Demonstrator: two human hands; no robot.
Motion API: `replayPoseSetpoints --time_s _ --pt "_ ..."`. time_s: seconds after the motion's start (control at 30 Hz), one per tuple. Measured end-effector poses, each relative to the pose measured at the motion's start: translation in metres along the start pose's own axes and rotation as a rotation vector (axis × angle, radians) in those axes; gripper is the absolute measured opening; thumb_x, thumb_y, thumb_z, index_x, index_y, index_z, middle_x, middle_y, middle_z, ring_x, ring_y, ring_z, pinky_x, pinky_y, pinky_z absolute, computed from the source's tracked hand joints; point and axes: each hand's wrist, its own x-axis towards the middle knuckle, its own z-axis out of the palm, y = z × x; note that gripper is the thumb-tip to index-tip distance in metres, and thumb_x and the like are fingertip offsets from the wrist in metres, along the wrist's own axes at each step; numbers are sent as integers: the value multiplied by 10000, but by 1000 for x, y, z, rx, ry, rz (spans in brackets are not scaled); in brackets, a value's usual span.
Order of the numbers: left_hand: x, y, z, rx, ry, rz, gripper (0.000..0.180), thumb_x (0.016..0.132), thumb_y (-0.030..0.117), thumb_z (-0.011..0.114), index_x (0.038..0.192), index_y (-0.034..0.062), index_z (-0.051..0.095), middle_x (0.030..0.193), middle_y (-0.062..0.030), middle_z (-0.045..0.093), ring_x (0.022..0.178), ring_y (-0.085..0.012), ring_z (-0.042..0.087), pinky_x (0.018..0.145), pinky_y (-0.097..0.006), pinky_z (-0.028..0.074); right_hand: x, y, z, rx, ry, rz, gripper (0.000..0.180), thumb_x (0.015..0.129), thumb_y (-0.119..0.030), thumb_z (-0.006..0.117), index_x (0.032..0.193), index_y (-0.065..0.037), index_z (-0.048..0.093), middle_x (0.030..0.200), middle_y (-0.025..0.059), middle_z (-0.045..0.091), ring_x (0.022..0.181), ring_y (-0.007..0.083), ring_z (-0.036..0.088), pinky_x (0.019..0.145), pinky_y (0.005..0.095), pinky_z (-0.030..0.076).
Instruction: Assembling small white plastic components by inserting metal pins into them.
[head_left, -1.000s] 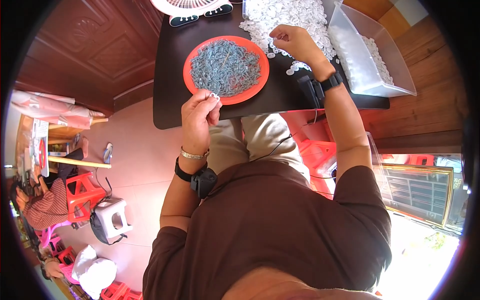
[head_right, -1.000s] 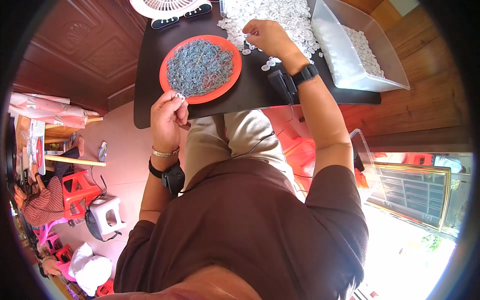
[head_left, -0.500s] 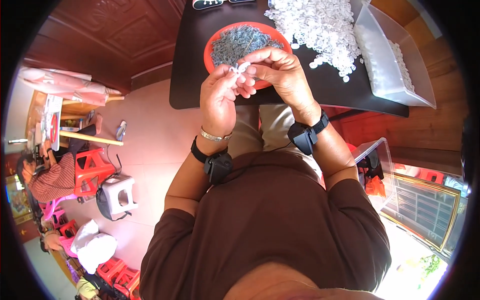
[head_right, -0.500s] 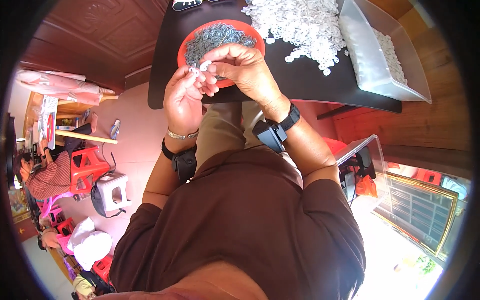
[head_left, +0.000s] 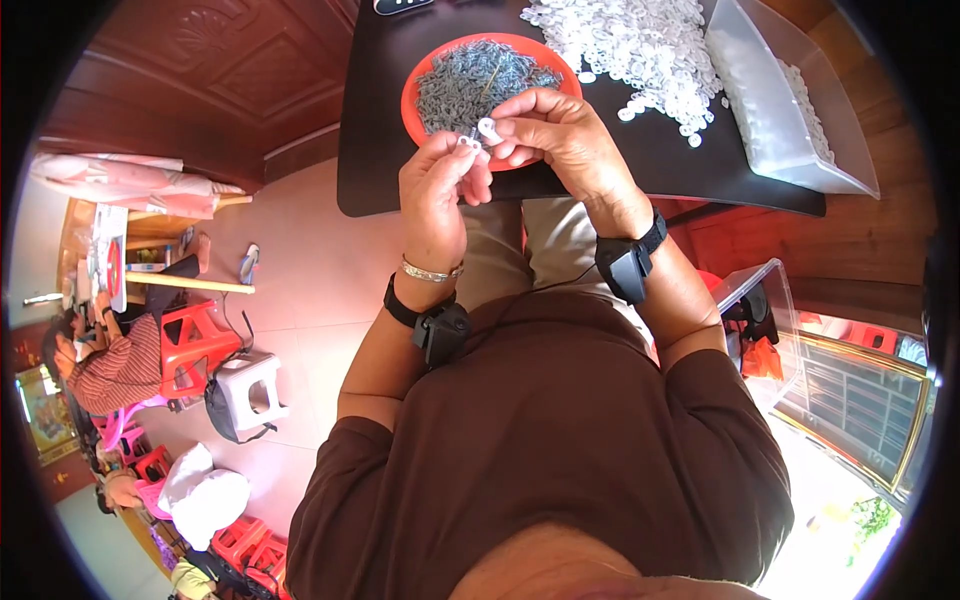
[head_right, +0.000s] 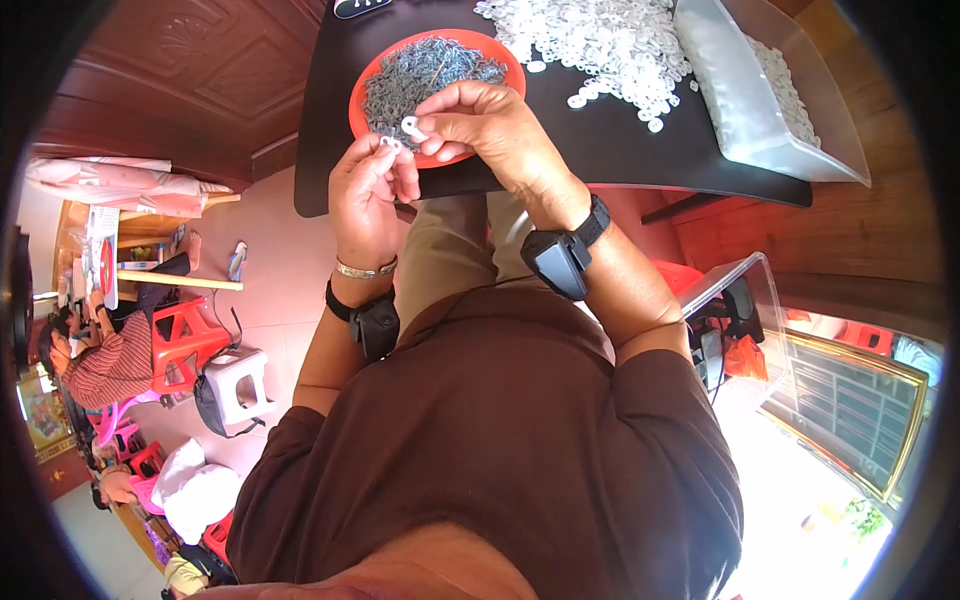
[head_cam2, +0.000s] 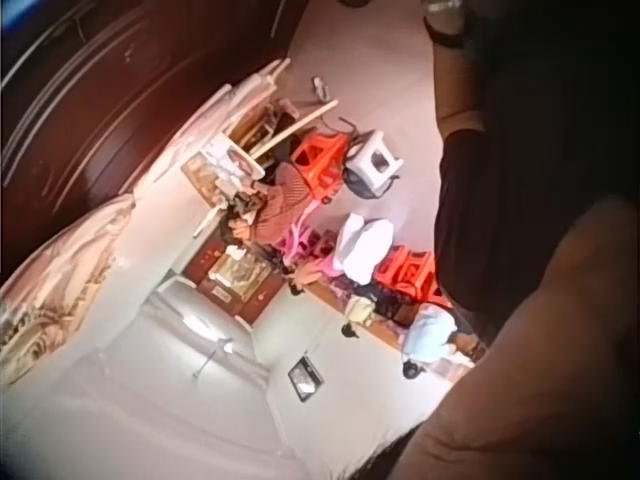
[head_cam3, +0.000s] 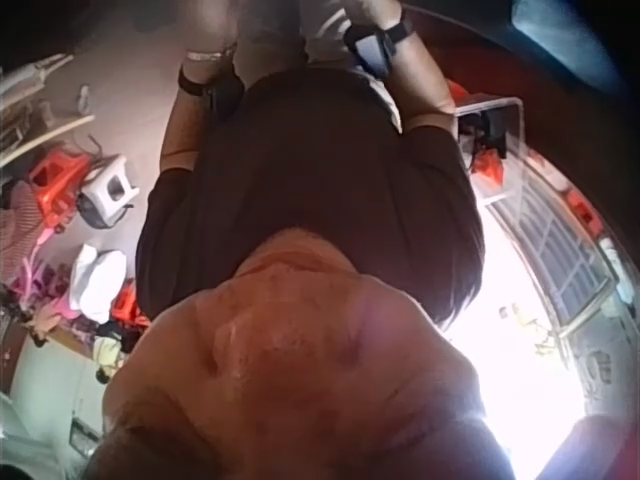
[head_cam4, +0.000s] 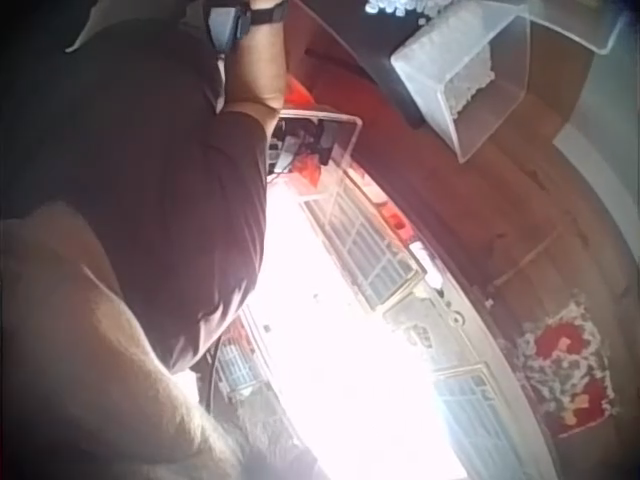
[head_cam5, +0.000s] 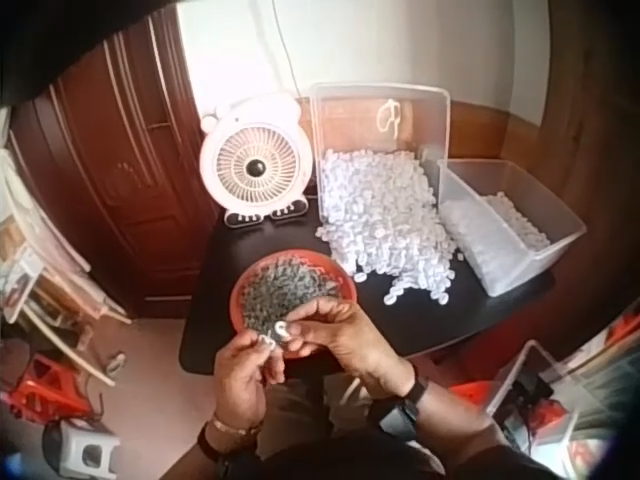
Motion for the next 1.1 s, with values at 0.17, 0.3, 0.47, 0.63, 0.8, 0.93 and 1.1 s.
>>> replayPoseSetpoints --time_s 0.17,0.3,0.47,0.63,0.8,0.93,1.1 --pt "-1 -6 1 52 67 8 161 857 126 541 749 11 572 614 -2 517 500 -48 434 461 -191 315 0 -2 3 67 41 20 161 842 -97 638 969 2 623 813 73 665 718 116 641 675 221 523" --pt "-1 -5 1 110 35 15 169 866 127 521 752 10 564 617 1 507 501 -49 422 459 -192 307 -1 -2 4 31 21 4 160 843 -95 637 968 4 628 810 73 663 722 115 640 678 224 526" --pt "-3 -5 2 147 46 20 172 873 129 508 754 17 560 617 9 496 503 -44 411 461 -189 302 -4 -5 7 -18 19 -4 156 844 -101 641 958 5 637 800 67 658 716 106 632 677 226 527" --pt "-4 -5 1 158 23 44 166 870 131 515 768 12 570 628 13 501 506 -38 407 463 -187 300 -8 -8 9 -88 13 -54 133 842 -78 642 947 3 642 788 46 652 703 87 613 670 228 528" --pt "-6 -7 -1 193 24 30 159 865 122 519 779 -1 573 643 3 514 509 -39 408 461 -190 303 -11 -9 9 -168 -5 -131 105 843 -40 625 936 6 640 772 35 639 705 76 597 658 217 516" --pt "-6 -7 0 225 17 28 153 862 110 517 783 -9 572 654 -6 519 509 -41 405 462 -192 303 -13 -11 10 -200 -17 -160 96 844 -23 610 929 16 634 759 31 627 704 74 592 653 212 505" --pt "-6 -8 0 204 11 19 158 866 110 514 775 -9 565 653 -6 515 511 -42 402 470 -193 299 -13 -9 10 -202 -9 -146 93 844 -20 609 924 20 632 757 36 627 702 75 593 657 213 508"
